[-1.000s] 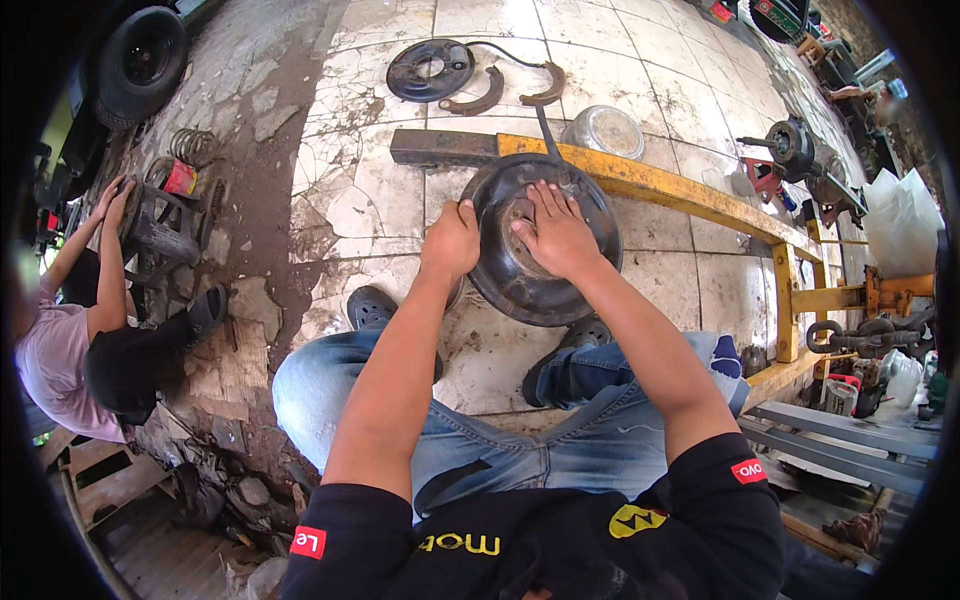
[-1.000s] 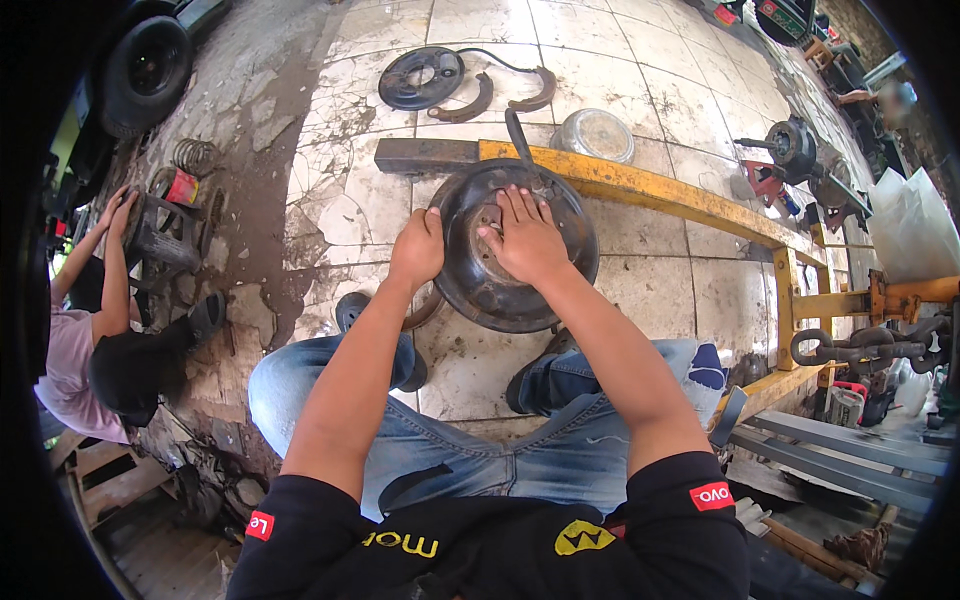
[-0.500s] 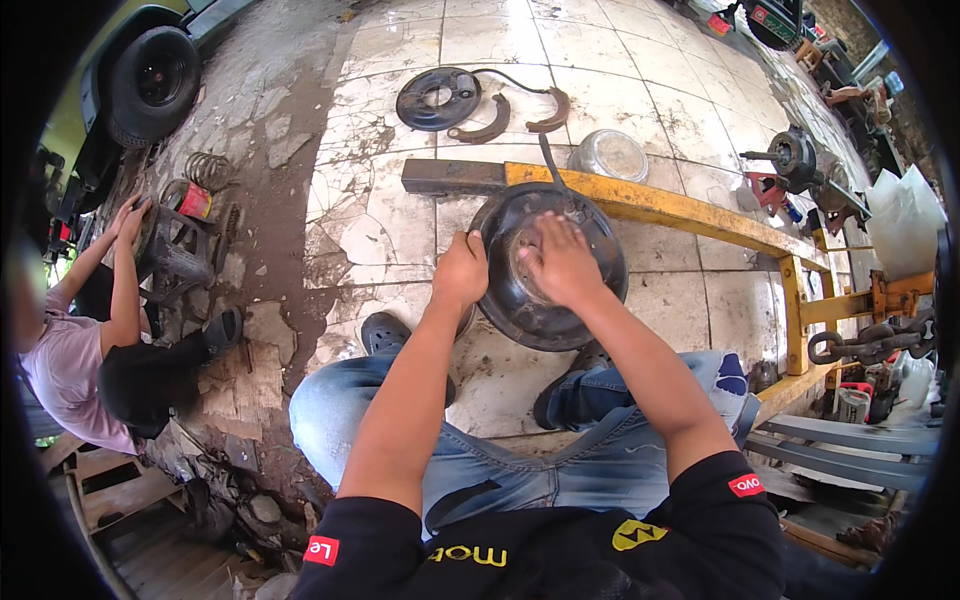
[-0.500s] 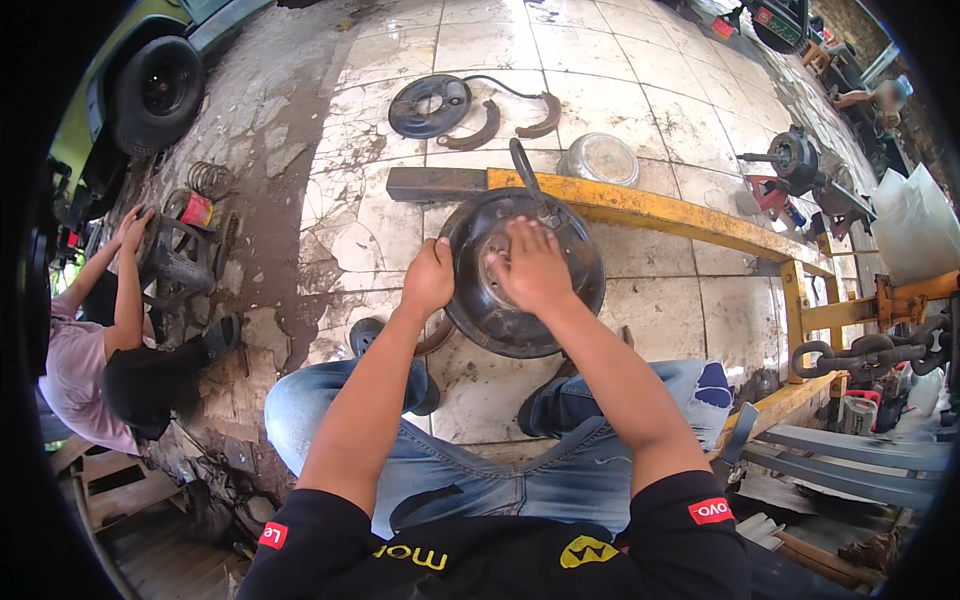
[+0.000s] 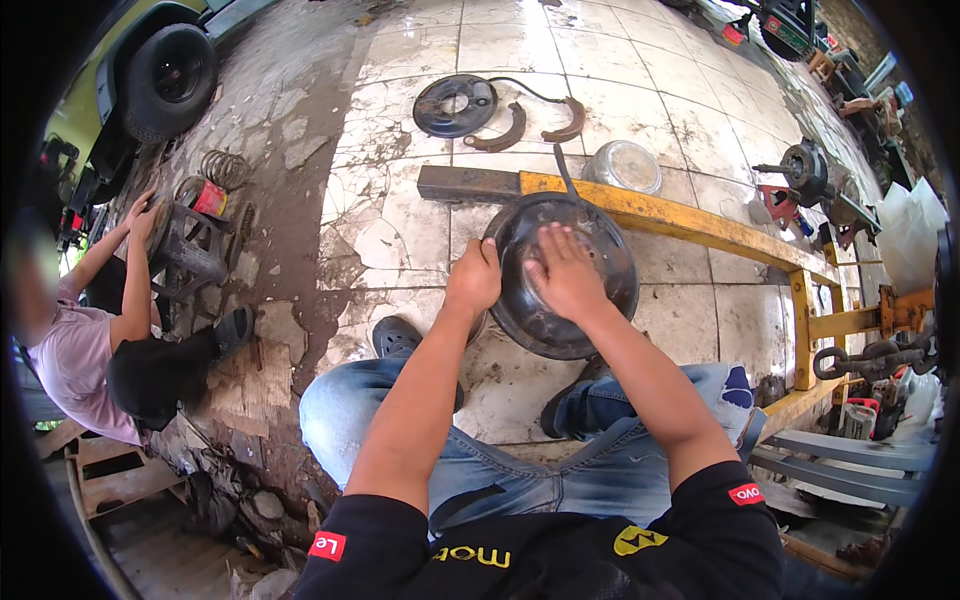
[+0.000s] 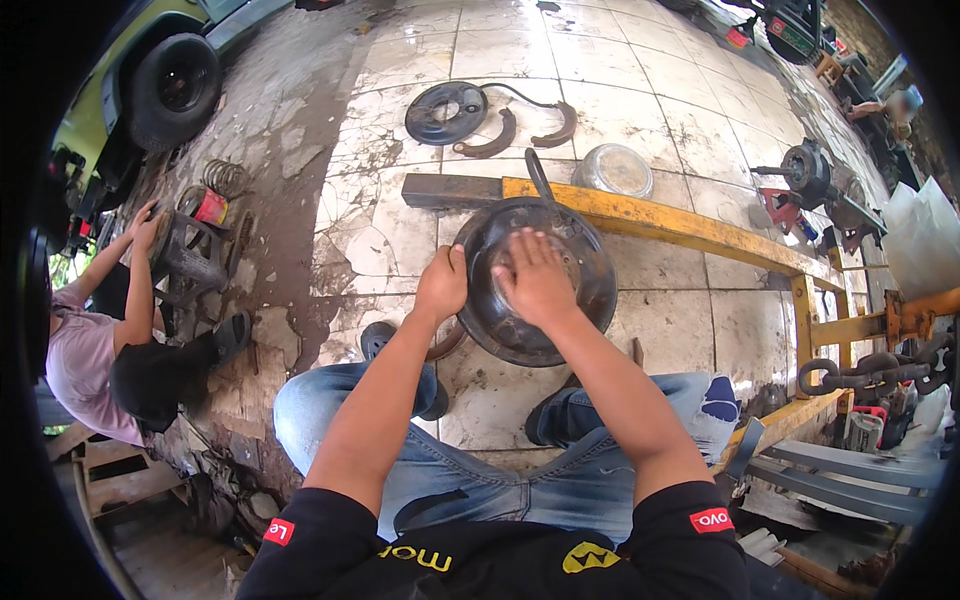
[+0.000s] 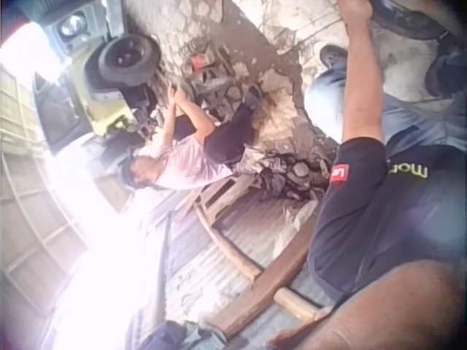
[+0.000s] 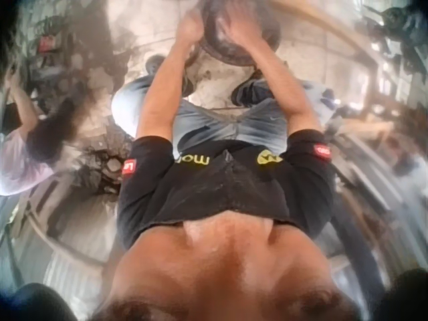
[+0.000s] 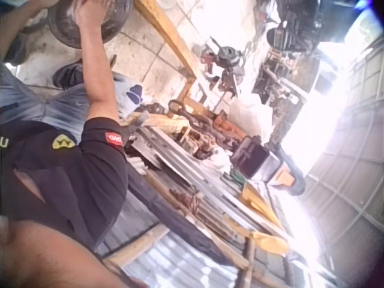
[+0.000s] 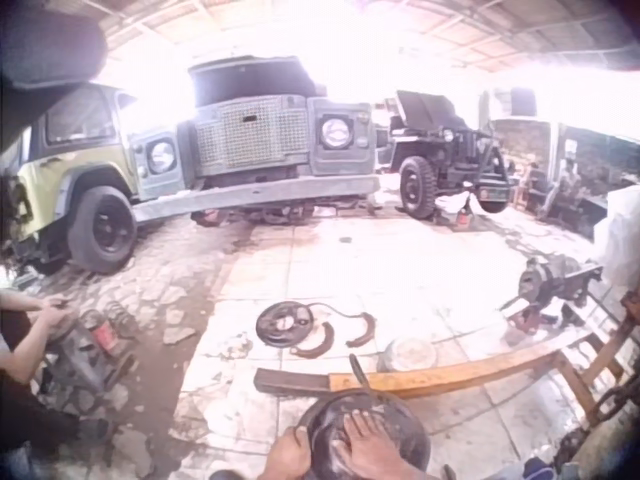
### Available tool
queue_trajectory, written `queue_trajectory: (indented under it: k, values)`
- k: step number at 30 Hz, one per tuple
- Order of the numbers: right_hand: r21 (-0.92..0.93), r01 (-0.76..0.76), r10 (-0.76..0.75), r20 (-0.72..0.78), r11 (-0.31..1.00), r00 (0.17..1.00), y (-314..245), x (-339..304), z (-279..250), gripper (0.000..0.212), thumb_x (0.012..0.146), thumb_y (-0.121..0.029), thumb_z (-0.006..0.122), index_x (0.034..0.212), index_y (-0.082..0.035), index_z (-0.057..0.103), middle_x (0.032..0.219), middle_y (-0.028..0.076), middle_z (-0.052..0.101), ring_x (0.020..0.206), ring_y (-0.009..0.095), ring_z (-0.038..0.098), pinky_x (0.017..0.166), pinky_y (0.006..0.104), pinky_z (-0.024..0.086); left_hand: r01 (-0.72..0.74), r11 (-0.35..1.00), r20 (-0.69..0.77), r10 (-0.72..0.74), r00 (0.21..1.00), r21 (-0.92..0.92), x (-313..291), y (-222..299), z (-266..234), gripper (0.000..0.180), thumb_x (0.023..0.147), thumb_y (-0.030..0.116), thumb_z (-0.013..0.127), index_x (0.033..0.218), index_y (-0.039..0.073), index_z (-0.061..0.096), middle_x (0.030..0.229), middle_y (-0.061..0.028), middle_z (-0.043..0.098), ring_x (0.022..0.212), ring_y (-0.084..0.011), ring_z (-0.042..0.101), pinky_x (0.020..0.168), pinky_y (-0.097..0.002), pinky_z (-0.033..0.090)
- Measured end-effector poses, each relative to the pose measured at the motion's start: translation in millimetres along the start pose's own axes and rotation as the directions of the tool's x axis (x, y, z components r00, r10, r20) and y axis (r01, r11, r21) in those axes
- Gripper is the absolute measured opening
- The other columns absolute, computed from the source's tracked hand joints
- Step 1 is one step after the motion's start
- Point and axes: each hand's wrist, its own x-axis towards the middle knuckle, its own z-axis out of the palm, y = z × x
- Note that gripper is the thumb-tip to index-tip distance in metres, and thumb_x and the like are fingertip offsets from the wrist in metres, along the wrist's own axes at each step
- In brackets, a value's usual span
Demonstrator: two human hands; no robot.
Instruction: The person sits on the floor and scrubs the inner surface of a brake drum with a small abrasive block. They rotate the drum periodically to reach different areas and continue scrubbing the interior surface.
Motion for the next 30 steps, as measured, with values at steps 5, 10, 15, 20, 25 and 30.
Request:
queue_trajectory:
  k: [5,10,15,20,25,30]
  values:
    - [-0.035,0.012,-0.009,0.083,0.999,0.997,-20.4,-6.0,5.1,0.074,0.099,-0.052,0.035,0.144,0.006,0.031,0.152,0.026,0.026,0.143,0.039,0.023,0.116,0.0489,0.020,0.007,1.000,-0.009,-0.007,1.000,-0.016,-2.9,-0.3,-0.5,0.047,0.101,0.040,0.031,0.110,-0.001,0.052,0.105,-0.0334,0.061,0.103,-0.0494,0.057,0.091,-0.0539,0.043]
    - [-0.089,-0.059,0.060,0.006,0.994,0.998,-0.6,7.1,4.0,0.075,0.098,-0.054,0.034,0.144,0.005,0.031,0.151,0.026,0.028,0.142,0.041,0.024,0.116,0.0496,0.021,-0.011,1.000,-0.011,0.011,1.000,-0.006,1.0,3.2,-0.1,0.046,0.101,0.040,0.032,0.109,-0.001,0.052,0.102,-0.0339,0.062,0.101,-0.0503,0.057,0.089,-0.0540,0.044]
    - [-0.067,0.058,-0.059,-0.016,0.996,0.998,-0.4,-3.1,8.7,0.074,0.098,-0.054,0.035,0.144,0.005,0.032,0.151,0.026,0.029,0.142,0.039,0.025,0.116,0.0492,0.020,0.004,1.000,0.001,-0.004,1.000,0.005,-0.1,0.4,-1.2,0.046,0.101,0.040,0.032,0.108,-0.001,0.052,0.102,-0.0338,0.062,0.100,-0.0507,0.057,0.089,-0.0540,0.044]
    - [-0.092,0.005,-0.008,-0.041,0.996,0.999,-13.0,-1.0,11.3,0.071,0.098,-0.052,0.038,0.143,0.004,0.035,0.150,0.025,0.031,0.141,0.039,0.027,0.116,0.0494,0.022,0.006,1.000,-0.002,-0.006,1.000,-0.007,-1.1,0.7,-0.6,0.047,0.101,0.040,0.031,0.108,-0.001,0.053,0.104,-0.0332,0.061,0.102,-0.0499,0.057,0.090,-0.0540,0.043]
    - [-0.075,-0.032,0.030,-0.017,0.997,0.999,12.4,7.8,0.5,0.070,0.099,-0.052,0.034,0.144,0.002,0.034,0.151,0.024,0.030,0.142,0.039,0.025,0.116,0.0497,0.020,0.028,0.999,0.020,-0.029,0.999,0.016,-1.6,4.8,-1.5,0.047,0.101,0.040,0.031,0.108,-0.001,0.053,0.106,-0.0322,0.062,0.102,-0.0486,0.058,0.090,-0.0539,0.043]
    - [-0.099,0.120,-0.122,-0.017,0.988,0.992,-13.4,-6.6,9.2,0.071,0.099,-0.052,0.034,0.142,0.005,0.036,0.149,0.025,0.033,0.141,0.038,0.028,0.116,0.0494,0.020,0.032,0.999,0.004,-0.032,0.999,0.019,-2.9,-0.7,-2.7,0.047,0.101,0.040,0.030,0.109,-0.001,0.053,0.107,-0.0318,0.062,0.103,-0.0487,0.057,0.091,-0.0536,0.043]
